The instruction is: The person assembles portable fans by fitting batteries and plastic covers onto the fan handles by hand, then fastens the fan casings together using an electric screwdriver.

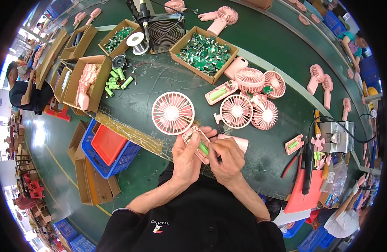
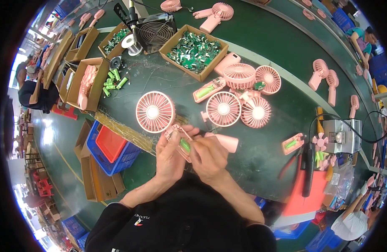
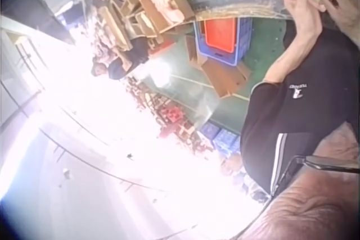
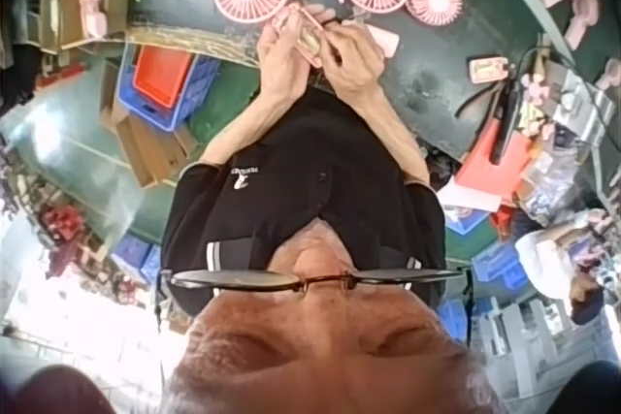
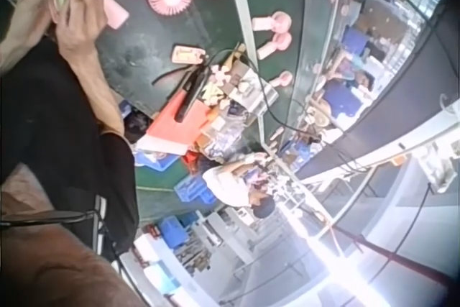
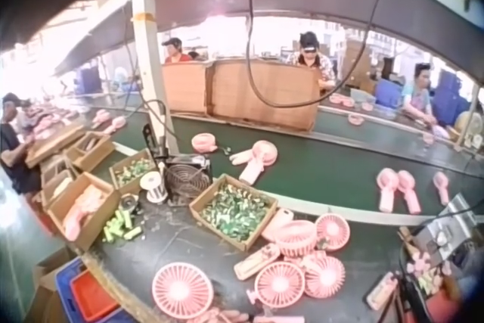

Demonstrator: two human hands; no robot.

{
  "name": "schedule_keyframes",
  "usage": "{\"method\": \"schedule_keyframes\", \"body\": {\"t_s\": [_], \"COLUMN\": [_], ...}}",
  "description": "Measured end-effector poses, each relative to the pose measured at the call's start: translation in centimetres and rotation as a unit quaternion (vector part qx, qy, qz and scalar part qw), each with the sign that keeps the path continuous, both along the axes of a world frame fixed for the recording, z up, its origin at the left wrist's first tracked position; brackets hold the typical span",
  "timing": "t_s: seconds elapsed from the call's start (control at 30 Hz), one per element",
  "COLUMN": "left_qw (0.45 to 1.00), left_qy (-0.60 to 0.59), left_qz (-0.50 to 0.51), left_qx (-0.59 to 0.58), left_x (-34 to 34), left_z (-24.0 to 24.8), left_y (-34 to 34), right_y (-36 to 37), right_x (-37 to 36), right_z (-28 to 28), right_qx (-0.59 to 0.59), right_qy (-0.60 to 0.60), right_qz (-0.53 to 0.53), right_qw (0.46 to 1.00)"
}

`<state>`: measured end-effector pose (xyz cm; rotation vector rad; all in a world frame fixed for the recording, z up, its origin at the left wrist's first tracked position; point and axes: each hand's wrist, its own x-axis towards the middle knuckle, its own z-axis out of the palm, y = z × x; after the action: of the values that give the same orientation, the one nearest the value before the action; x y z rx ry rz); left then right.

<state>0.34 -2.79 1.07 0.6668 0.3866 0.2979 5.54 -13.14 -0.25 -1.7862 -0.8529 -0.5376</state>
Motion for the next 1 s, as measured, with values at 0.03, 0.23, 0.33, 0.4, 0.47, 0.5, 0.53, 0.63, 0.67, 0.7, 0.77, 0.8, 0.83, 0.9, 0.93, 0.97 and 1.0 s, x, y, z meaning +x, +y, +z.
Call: {"method": "schedule_keyframes", "body": {"t_s": [0.03,0.23,0.33,0.4,0.47,0.5,0.53,0.63,0.67,0.7,0.77,0.8,0.83,0.9,0.93,0.97,1.0], "left_qw": [1.000,1.000,1.000,1.000,1.000,1.000,1.000,1.000,1.000,1.000,0.999,0.999,0.998,0.998,0.998,0.998,0.998], "left_qy": [0.003,-0.005,0.003,0.003,0.003,0.007,0.012,0.012,0.013,0.012,0.011,0.012,0.014,0.013,0.009,0.008,0.016], "left_qz": [0.000,0.000,-0.004,-0.006,-0.010,-0.011,-0.011,-0.016,-0.015,-0.023,-0.029,-0.035,-0.042,-0.042,-0.042,-0.041,-0.034], "left_qx": [0.000,-0.003,-0.003,-0.003,-0.003,-0.001,0.001,-0.005,-0.005,-0.018,-0.031,-0.038,-0.044,-0.048,-0.050,-0.050,-0.051], "left_x": [0.0,-0.1,-0.1,-0.1,-0.2,-0.2,-0.3,0.1,0.0,-0.1,-0.2,-0.2,-0.2,-0.3,-0.2,-0.2,-0.2], "left_z": [0.0,-0.2,-0.2,-0.1,-0.2,-0.2,-0.2,0.1,0.0,-0.2,-0.7,-0.9,-1.0,-1.0,-1.0,-1.0,-1.0], "left_y": [0.0,-0.2,-0.1,-0.1,0.0,0.0,-0.1,0.1,0.2,0.3,0.4,0.4,0.5,0.6,0.6,0.6,0.5], "right_y": [0.0,0.0,-0.1,-0.1,0.0,0.1,0.1,-0.1,-0.1,-0.2,-0.3,-0.4,-0.5,-0.3,-0.3,-0.2,-0.2], "right_x": [0.0,0.2,0.2,0.4,0.5,0.4,0.4,0.6,0.4,0.1,-0.3,-0.4,-0.5,-0.6,-0.5,-0.4,-0.3], "right_z": [0.0,0.0,0.1,0.0,-0.1,-0.2,-0.3,-0.3,-0.3,-0.4,-0.6,-0.6,-0.7,-0.6,-0.6,-0.6,-0.6], "right_qx": [-0.001,0.000,-0.007,0.000,0.007,0.011,0.016,0.001,0.000,0.001,0.001,-0.001,-0.002,-0.003,-0.003,-0.003,-0.009], "right_qy": [-0.007,-0.020,0.004,-0.001,-0.006,-0.003,0.000,0.004,0.004,0.026,0.047,0.059,0.072,0.073,0.071,0.071,0.054], "right_qz": [0.002,0.013,0.021,0.023,0.024,0.023,0.021,0.030,0.031,0.023,0.016,0.011,0.004,0.004,0.004,0.004,0.005], "right_qw": [1.000,1.000,1.000,1.000,1.000,1.000,1.000,1.000,0.999,0.999,0.999,0.998,0.997,0.997,0.997,0.997,0.998]}}
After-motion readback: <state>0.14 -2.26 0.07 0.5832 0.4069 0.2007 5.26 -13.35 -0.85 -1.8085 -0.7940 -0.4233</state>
